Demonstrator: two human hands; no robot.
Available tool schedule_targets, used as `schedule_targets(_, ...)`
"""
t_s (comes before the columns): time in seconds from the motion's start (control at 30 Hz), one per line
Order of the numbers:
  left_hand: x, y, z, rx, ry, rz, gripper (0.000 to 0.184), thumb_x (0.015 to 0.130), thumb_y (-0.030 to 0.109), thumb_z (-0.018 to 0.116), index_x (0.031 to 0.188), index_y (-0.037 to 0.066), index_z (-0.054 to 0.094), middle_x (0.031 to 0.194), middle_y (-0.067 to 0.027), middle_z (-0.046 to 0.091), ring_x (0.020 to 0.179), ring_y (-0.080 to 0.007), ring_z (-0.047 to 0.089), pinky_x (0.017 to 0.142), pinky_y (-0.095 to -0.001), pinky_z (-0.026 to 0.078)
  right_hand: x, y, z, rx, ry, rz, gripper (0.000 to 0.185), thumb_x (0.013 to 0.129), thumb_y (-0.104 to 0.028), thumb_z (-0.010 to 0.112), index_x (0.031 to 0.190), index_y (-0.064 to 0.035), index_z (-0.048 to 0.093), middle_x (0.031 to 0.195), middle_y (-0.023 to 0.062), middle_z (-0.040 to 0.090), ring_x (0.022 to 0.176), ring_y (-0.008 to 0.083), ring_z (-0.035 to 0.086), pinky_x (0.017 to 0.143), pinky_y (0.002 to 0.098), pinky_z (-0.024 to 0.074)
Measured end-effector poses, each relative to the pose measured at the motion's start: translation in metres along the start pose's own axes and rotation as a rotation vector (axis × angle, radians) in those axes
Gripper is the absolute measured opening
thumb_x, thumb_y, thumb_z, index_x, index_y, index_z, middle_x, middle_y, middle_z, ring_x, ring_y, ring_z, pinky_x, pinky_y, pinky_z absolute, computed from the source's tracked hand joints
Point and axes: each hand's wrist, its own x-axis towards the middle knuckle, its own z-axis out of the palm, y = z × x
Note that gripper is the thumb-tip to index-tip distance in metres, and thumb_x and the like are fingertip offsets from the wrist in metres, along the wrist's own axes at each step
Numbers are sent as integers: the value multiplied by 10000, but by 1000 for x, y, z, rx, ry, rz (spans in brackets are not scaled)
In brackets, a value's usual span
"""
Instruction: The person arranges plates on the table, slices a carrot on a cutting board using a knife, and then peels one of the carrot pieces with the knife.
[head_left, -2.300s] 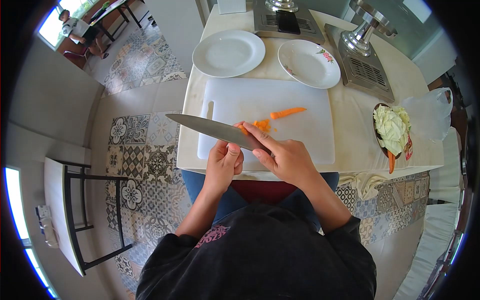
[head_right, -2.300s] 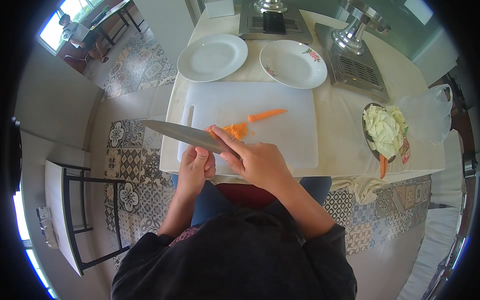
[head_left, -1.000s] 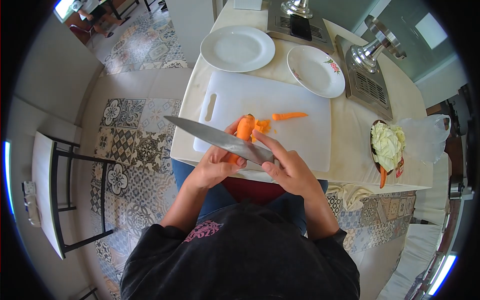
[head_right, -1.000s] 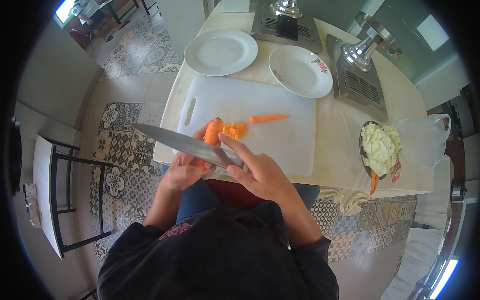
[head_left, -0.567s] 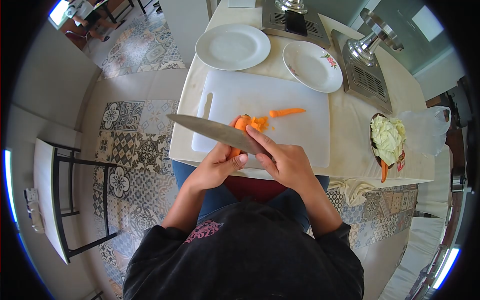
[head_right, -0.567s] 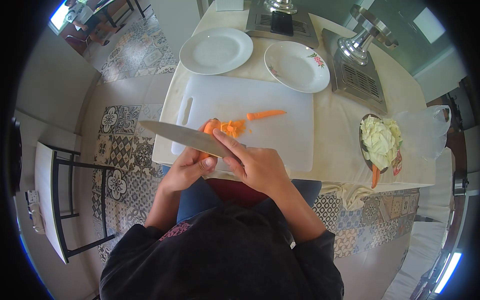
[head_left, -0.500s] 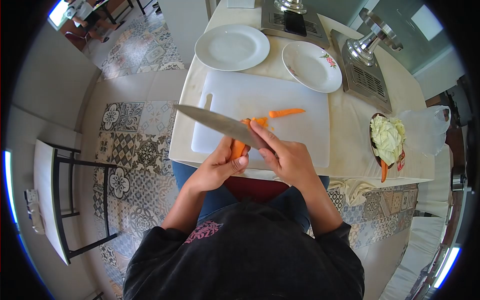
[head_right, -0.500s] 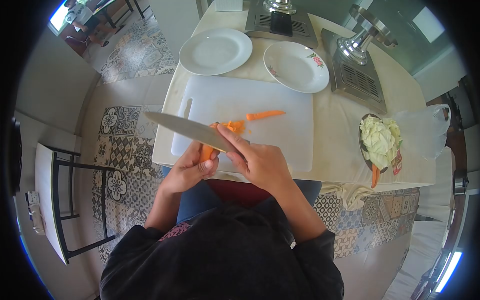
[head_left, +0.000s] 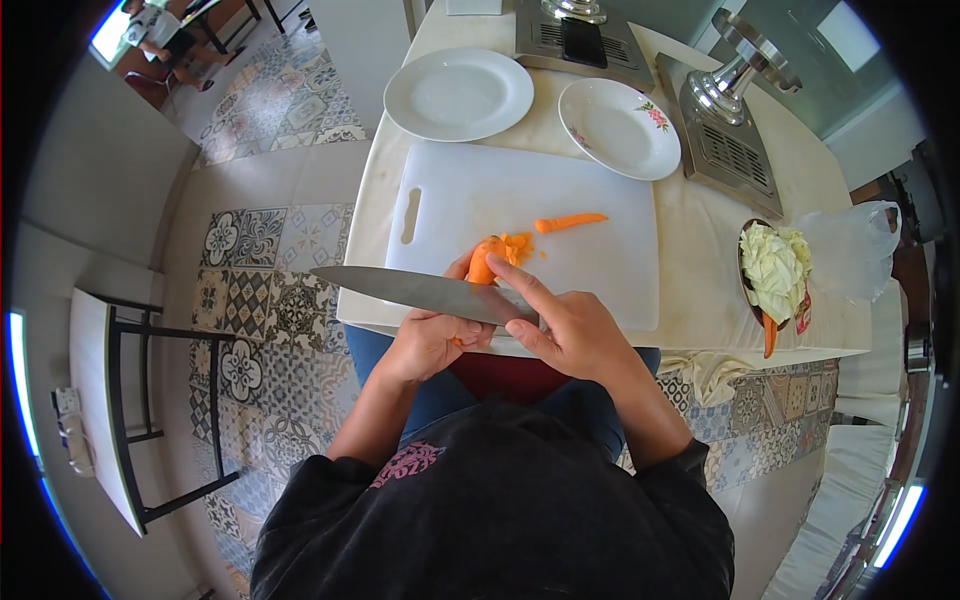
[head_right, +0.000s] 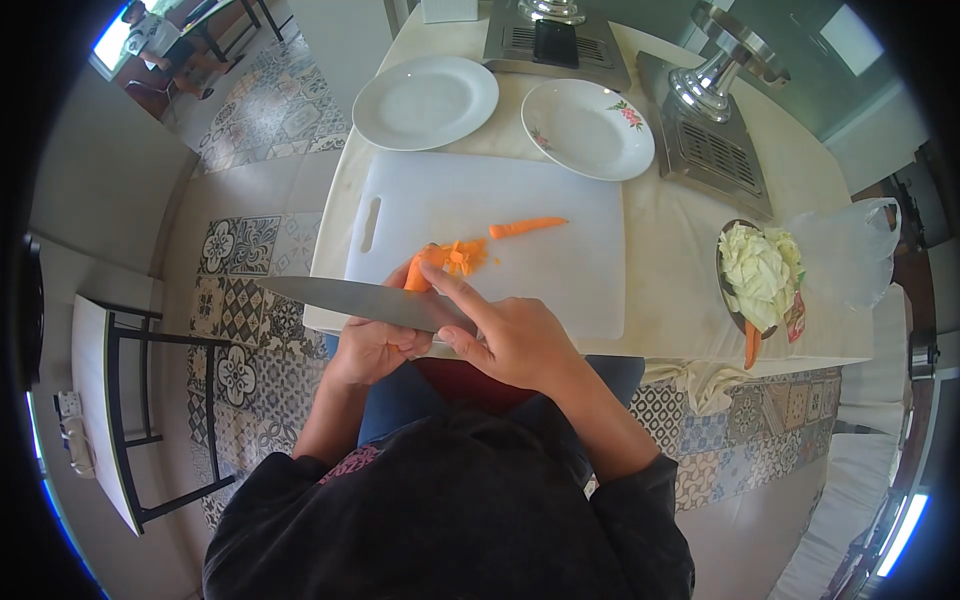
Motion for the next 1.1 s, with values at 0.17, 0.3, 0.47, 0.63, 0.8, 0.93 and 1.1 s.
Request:
schedule_targets(0.17, -2, 1, 1, 99, 48, -12, 881, 712, -89, 419, 1529, 90, 142, 926, -37, 448, 682, -110, 390, 597, -245, 322, 4, 4, 5, -173, 77, -42, 579, 925, -341, 574, 1462, -255, 373, 556, 69, 562, 475, 256, 566, 479, 365, 448)
schedule_targets(0.3, 1, 2, 1, 212, 86, 1, 855, 715, -80, 406, 1518, 79, 159, 959, -48, 407, 675, -112, 387, 601, -253, 324, 10, 11, 9, -231, 160, -38, 513, 932, -316, 570, 1425, -295, 431, 585, 69, 581, 492, 249, 571, 485, 367, 451)
schedule_targets(0.47, -3, 3, 13, 183, 135, -17, 846, 671, -19, 456, 1480, 31, 213, 946, -63, 400, 625, -112, 402, 570, -247, 335, 16, 27, -8, -218, 200, 121, 453, 936, -272, 567, 1379, -328, 489, 638, 75, 606, 526, 239, 583, 507, 357, 462)
schedule_targets(0.63, 2, 6, 8, 170, 167, -1, 873, 651, -13, 457, 1484, 34, 201, 953, -61, 403, 608, -106, 396, 569, -240, 329, 15, 30, -7, -224, 175, 114, 436, 928, -214, 566, 1332, -374, 533, 710, 79, 631, 598, 233, 608, 542, 345, 477)
schedule_targets(0.8, 4, 4, -4, 157, 191, 7, 868, 673, -69, 420, 1493, 62, 170, 952, -74, 403, 628, -115, 386, 580, -244, 325, 8, 44, -4, -386, 97, 111, 502, 898, -129, 562, 1324, -394, 536, 778, 78, 649, 640, 237, 614, 560, 355, 487)
schedule_targets(0.93, 4, 4, -4, 146, 213, 3, 866, 665, -72, 417, 1489, 71, 192, 943, -76, 410, 603, -109, 371, 568, -245, 321, 11, 47, 2, -234, 202, 33, 538, 891, -122, 556, 1362, -377, 496, 778, 82, 657, 627, 242, 617, 559, 362, 484)
schedule_targets(1.1, 3, 10, 0, 455, 141, -48, 869, 673, -35, 434, 1503, 97, 209, 849, -48, 457, 596, -96, 382, 571, -235, 327, 14, 32, -5, -290, 254, 232, 610, 871, -212, 597, 1439, -305, 393, 728, 66, 661, 576, 247, 619, 519, 357, 475)
